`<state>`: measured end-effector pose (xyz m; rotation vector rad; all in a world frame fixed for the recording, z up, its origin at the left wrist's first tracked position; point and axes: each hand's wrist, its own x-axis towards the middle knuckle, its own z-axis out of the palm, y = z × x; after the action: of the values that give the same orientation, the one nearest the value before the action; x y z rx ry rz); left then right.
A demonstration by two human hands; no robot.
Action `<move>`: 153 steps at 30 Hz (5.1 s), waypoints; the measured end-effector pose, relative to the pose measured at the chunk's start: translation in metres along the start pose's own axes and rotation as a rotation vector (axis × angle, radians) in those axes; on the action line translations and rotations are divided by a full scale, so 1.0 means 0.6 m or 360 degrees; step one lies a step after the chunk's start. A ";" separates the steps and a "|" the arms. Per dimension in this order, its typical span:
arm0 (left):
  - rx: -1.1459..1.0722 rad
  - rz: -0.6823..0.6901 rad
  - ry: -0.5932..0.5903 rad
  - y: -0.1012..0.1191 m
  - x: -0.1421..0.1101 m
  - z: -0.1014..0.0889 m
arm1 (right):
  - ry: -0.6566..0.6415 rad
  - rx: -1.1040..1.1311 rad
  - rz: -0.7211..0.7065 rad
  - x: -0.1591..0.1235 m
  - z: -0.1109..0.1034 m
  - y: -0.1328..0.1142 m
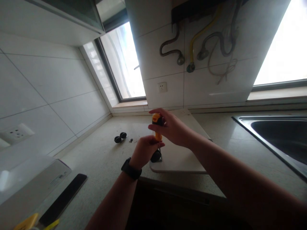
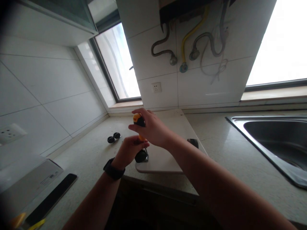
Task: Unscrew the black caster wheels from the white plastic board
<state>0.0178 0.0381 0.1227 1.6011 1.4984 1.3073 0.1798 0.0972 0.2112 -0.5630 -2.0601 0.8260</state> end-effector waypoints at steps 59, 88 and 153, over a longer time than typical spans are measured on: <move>-0.0020 0.0023 -0.0199 0.012 0.001 -0.007 | 0.0117 0.0151 -0.0041 -0.013 -0.015 0.012; -0.0042 0.0040 -0.0278 0.012 0.001 -0.005 | 0.0217 0.0085 -0.0062 -0.017 -0.016 0.008; 0.0304 0.0165 -0.0159 -0.011 0.004 -0.057 | 0.1013 0.0883 0.0082 -0.068 -0.087 0.063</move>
<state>-0.0164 0.0350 0.1294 1.8592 1.5347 1.1480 0.2493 0.1156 0.1852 -0.4819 -1.1790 1.0348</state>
